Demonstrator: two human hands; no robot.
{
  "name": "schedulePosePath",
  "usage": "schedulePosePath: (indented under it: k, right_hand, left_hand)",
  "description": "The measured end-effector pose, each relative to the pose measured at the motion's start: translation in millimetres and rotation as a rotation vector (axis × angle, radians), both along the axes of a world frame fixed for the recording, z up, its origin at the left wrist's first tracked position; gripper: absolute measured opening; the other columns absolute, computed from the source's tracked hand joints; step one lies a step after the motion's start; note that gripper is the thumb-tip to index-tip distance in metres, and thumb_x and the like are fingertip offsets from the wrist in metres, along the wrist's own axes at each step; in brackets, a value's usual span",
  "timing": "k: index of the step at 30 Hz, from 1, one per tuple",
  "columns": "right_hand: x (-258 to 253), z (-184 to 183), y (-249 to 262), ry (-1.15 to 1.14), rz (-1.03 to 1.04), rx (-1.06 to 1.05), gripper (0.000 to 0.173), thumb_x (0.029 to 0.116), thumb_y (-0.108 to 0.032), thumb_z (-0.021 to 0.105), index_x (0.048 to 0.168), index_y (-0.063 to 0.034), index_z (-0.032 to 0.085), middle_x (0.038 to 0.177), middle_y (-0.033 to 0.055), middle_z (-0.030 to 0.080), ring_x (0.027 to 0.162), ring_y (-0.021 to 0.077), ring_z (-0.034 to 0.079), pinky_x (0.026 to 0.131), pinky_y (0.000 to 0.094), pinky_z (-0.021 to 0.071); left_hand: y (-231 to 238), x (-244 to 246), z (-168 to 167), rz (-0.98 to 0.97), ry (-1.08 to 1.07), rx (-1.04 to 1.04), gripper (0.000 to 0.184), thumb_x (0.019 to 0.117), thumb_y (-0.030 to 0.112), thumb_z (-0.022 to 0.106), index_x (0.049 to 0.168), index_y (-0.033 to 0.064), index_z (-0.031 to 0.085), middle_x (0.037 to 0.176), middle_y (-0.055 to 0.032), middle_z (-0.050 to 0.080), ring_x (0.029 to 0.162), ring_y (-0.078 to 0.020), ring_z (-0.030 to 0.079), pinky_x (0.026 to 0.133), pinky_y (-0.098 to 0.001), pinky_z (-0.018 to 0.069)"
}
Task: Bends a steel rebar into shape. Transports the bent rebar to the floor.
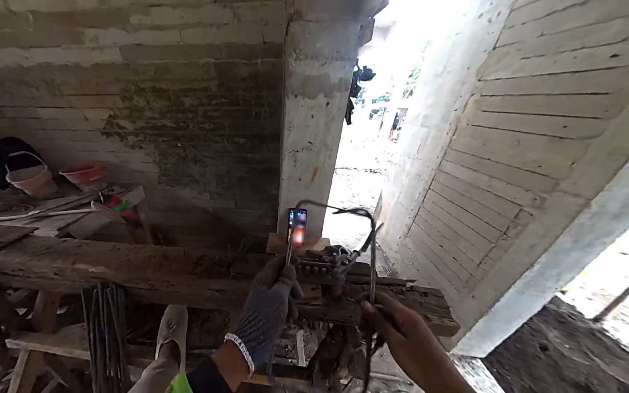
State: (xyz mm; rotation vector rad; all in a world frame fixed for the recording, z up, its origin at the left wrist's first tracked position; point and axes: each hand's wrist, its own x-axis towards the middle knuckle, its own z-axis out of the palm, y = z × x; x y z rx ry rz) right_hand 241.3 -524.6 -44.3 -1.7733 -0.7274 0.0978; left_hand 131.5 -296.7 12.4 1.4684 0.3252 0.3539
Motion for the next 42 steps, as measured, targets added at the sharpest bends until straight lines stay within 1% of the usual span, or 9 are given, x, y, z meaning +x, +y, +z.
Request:
schedulePosePath:
  k: [3,7,11,13,17,20,26,33,42]
  right_hand:
    - [26,21,17,-0.341,-0.108,-0.047,0.027,0.1039,-0.034,0.057,0.114,-0.013,0.071,0.082,-0.0019,0.072,0.068,0.0119,0.07,0.063,0.0341,0.0624]
    - [56,80,45,-0.386,-0.17,-0.108,0.025,0.1055,-0.026,0.059,0.129,-0.0189,0.062,0.087,0.0005,0.075,0.072,0.0172,0.074,0.066,0.0433,0.0646]
    - [77,83,62,-0.313,-0.184,-0.126,0.023,0.107,-0.022,0.056,0.128,-0.0131,0.058,0.094,0.0119,0.075,0.075,0.0269,0.074,0.069,0.0499,0.0614]
    - [94,71,69,-0.313,-0.216,-0.106,0.017,0.1061,-0.021,0.058,0.121,-0.0138,0.06,0.091,0.0094,0.075,0.072,0.0249,0.074,0.066,0.0481,0.0622]
    - [109,48,73,-0.324,-0.253,-0.151,0.017,0.1053,-0.022,0.06,0.121,-0.0158,0.062,0.089,0.0047,0.077,0.071,0.021,0.073,0.064,0.0463,0.06]
    - [105,50,73,-0.316,-0.24,-0.185,0.019,0.1065,-0.025,0.058,0.122,-0.0153,0.061,0.088,0.0064,0.076,0.069,0.0224,0.073,0.062,0.0468,0.0588]
    - [111,47,81,-0.322,-0.286,-0.135,0.022,0.1053,-0.025,0.06,0.124,-0.0155,0.067,0.097,0.0057,0.076,0.079,0.0207,0.074,0.071,0.0471,0.0602]
    - [118,41,82,-0.32,-0.29,-0.094,0.024,0.1057,-0.027,0.06,0.124,-0.0143,0.069,0.101,0.0046,0.076,0.083,0.0185,0.074,0.075,0.0444,0.0619]
    - [115,42,82,-0.404,-0.352,-0.018,0.025,0.1062,-0.027,0.058,0.122,-0.0129,0.072,0.101,0.0043,0.075,0.083,0.0166,0.073,0.076,0.0406,0.062]
  left_hand:
    - [15,17,9,0.103,-0.137,0.373,0.029,0.1104,0.028,0.047,0.133,0.0162,0.06,0.094,-0.0031,0.073,0.075,-0.0163,0.072,0.069,-0.0338,0.0634]
    - [40,43,38,0.132,-0.221,0.652,0.031,0.1108,0.033,0.045,0.137,0.0209,0.055,0.103,-0.0043,0.073,0.083,-0.0192,0.073,0.071,-0.0414,0.0637]
    - [58,68,38,0.073,-0.279,0.697,0.027,0.1105,0.027,0.048,0.134,0.0156,0.056,0.098,-0.0072,0.073,0.078,-0.0225,0.071,0.068,-0.0413,0.0597]
    - [63,82,30,0.087,-0.259,0.696,0.025,0.1098,0.026,0.049,0.131,0.0165,0.058,0.094,-0.006,0.072,0.073,-0.021,0.069,0.064,-0.0392,0.0581]
    - [64,103,16,0.08,-0.215,0.626,0.024,0.1095,0.022,0.05,0.132,0.017,0.059,0.102,-0.0041,0.072,0.084,-0.0152,0.072,0.076,-0.0358,0.0624]
    - [67,101,2,0.1,-0.198,0.626,0.024,0.1101,0.027,0.049,0.13,0.0186,0.059,0.096,-0.0062,0.071,0.074,-0.0196,0.069,0.065,-0.0383,0.0588]
    - [70,113,14,0.1,-0.158,0.646,0.028,0.1101,0.025,0.048,0.135,0.0184,0.058,0.112,-0.0066,0.071,0.091,-0.0194,0.072,0.08,-0.0428,0.0617]
    - [75,116,18,0.164,-0.134,0.774,0.035,0.1098,0.034,0.048,0.142,0.0236,0.056,0.109,-0.0057,0.068,0.09,-0.0192,0.067,0.079,-0.0443,0.056]
    - [63,104,41,0.223,-0.175,0.78,0.04,0.1104,0.042,0.044,0.146,0.0262,0.053,0.12,-0.0065,0.069,0.1,-0.0238,0.068,0.083,-0.0503,0.0551]
